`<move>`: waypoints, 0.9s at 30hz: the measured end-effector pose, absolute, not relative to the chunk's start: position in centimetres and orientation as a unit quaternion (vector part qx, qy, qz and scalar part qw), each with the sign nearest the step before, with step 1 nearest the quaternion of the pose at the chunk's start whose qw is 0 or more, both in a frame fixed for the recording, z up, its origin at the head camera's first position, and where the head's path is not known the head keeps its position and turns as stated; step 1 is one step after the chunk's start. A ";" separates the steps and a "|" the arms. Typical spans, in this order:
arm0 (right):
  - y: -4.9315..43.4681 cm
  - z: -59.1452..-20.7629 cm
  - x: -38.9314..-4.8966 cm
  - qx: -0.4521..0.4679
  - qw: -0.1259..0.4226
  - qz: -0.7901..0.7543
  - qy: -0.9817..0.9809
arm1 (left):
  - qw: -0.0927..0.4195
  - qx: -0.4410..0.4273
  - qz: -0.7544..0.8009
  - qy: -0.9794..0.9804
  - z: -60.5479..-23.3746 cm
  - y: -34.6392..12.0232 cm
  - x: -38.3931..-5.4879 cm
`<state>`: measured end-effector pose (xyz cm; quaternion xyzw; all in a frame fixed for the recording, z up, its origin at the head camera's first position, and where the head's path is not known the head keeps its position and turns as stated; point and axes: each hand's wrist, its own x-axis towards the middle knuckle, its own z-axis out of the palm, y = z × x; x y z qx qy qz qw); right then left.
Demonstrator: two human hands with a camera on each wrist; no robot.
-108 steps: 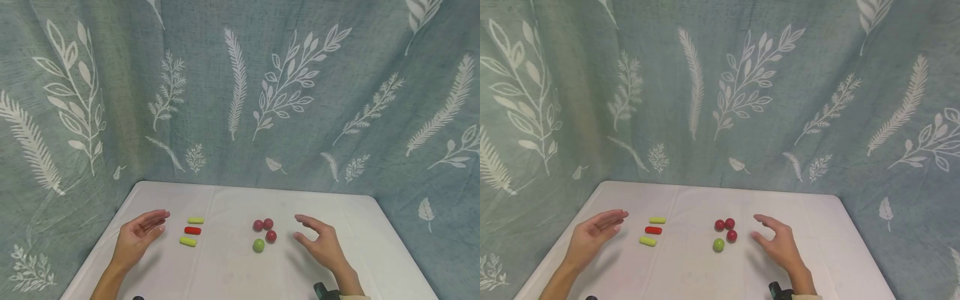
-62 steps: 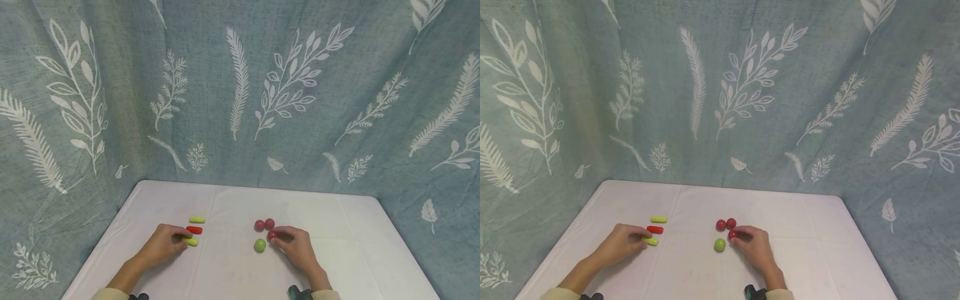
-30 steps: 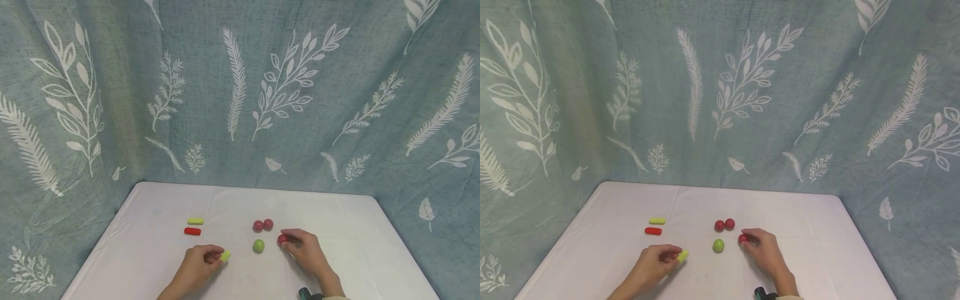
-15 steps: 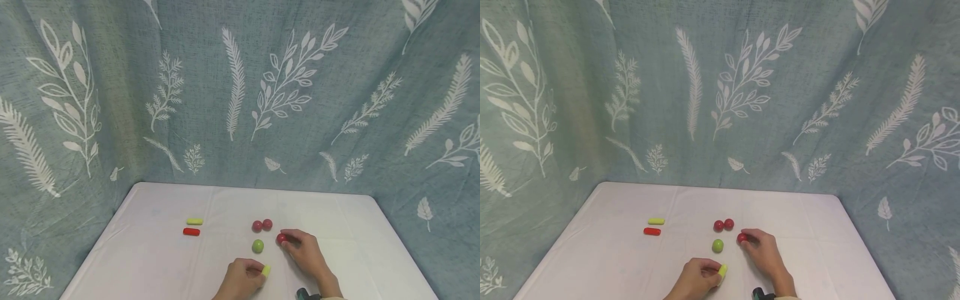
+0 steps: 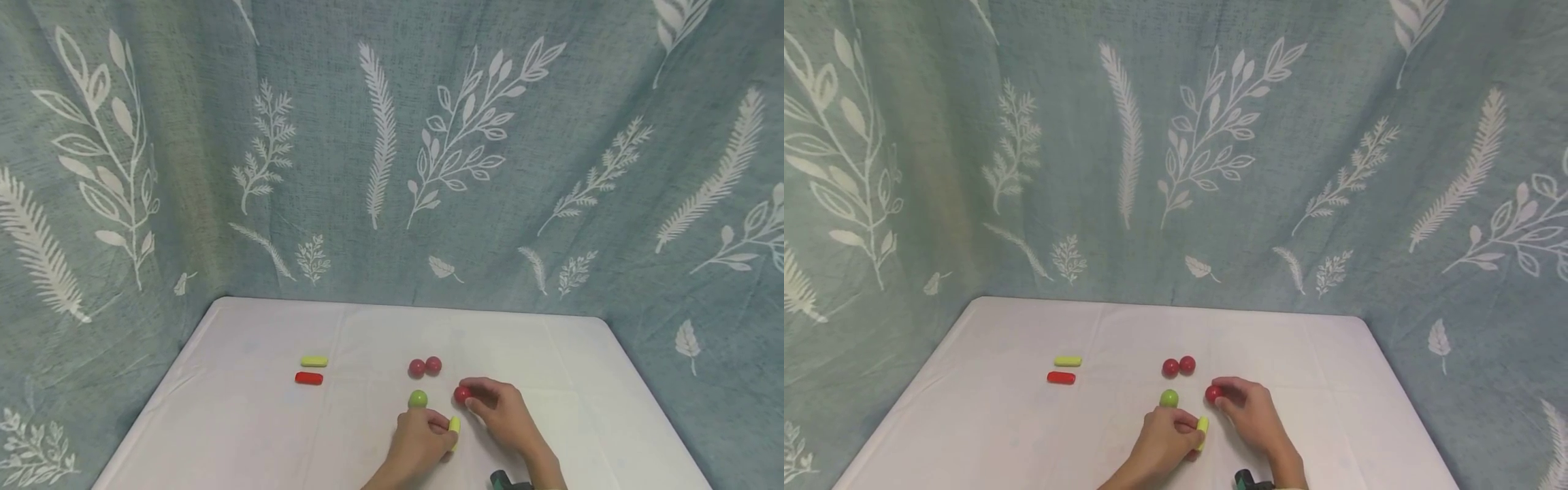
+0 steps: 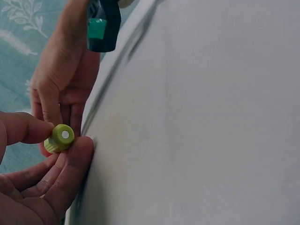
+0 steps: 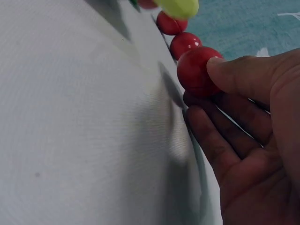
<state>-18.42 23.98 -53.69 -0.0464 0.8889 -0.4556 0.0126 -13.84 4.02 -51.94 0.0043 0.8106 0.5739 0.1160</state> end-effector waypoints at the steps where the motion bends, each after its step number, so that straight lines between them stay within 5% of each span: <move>1: 24.1 -53.8 -18.4 -0.048 0.017 -0.463 0.885 | 0.116 0.003 0.570 0.814 -51.9 4.3 -14.0; 15: 24.8 -54.0 -18.1 -0.076 0.076 -0.503 0.857 | 0.140 -0.013 0.572 0.808 -51.9 5.4 -15.5; 27: 24.3 -54.3 -17.8 -0.059 0.051 -0.514 0.854 | 0.127 -0.011 0.591 0.797 -52.2 5.3 -15.1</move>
